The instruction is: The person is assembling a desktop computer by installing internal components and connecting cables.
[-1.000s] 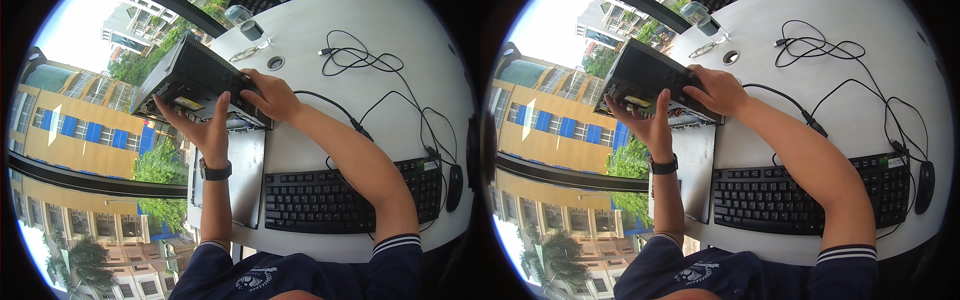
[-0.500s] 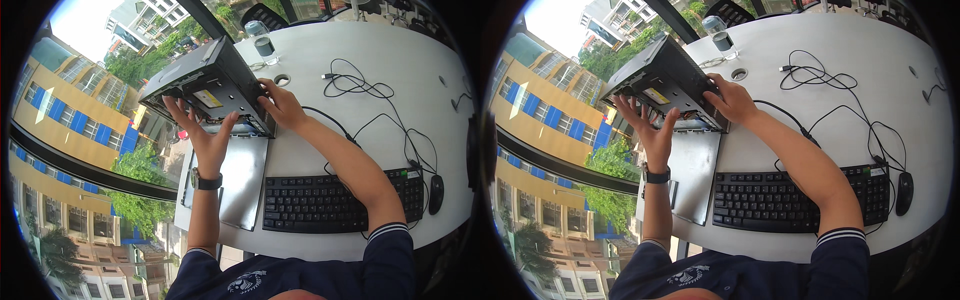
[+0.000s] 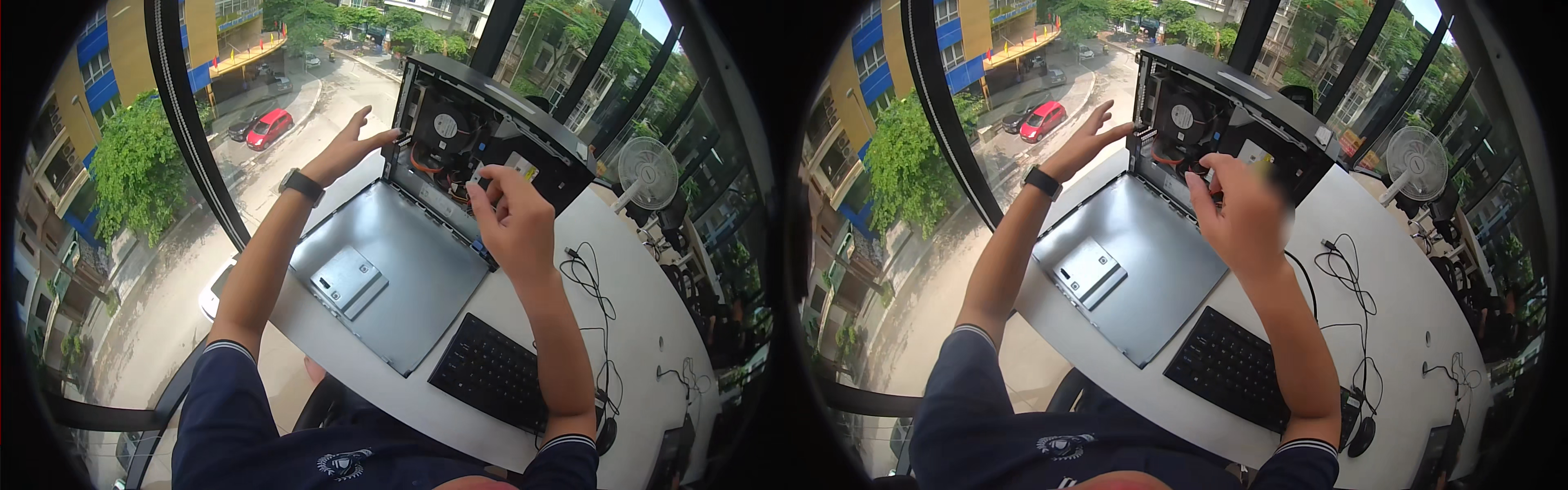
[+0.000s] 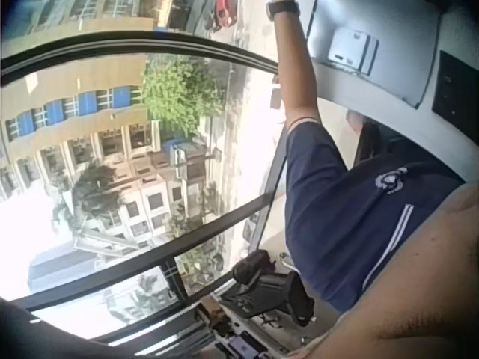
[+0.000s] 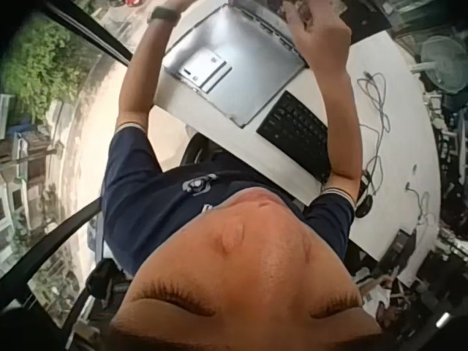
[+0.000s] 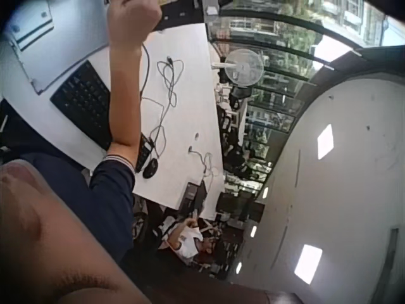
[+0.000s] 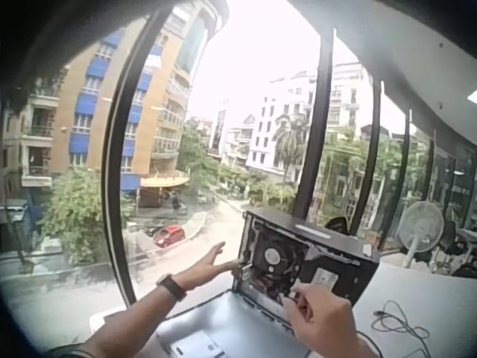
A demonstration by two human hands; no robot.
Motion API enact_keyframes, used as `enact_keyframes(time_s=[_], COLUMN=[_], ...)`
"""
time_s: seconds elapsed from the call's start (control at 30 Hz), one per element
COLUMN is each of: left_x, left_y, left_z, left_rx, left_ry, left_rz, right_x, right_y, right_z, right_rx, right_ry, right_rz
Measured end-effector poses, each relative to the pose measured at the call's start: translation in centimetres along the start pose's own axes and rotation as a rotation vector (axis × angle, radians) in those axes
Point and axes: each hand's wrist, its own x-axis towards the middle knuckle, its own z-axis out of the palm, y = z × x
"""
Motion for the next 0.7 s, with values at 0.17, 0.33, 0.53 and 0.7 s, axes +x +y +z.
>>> enact_keyframes(time_s=[0.17, 0.33, 0.53, 0.7], left_x=[5.9, 7.8, 8.3, 7.5], left_y=[-1.6, -3.5, -4.7, -4.1], left_z=[2.0, 4.0, 4.7, 5.5], left_rx=[-0.362, -0.577, -0.291, -0.158], left_ry=[-0.199, -0.179, -0.078, 0.007], left_rz=[0.170, 0.219, 0.267, 0.247], right_x=[2.6, 3.3, 3.5, 4.4], right_y=[1.4, 4.3, 3.8, 4.4], right_z=[9.6, 12.3, 14.1, 16.1], right_rx=[-0.510, -0.576, -0.605, -0.471], right_ry=[-0.281, -0.201, -0.143, 0.002], right_rz=[0.012, -0.026, -0.120, -0.278])
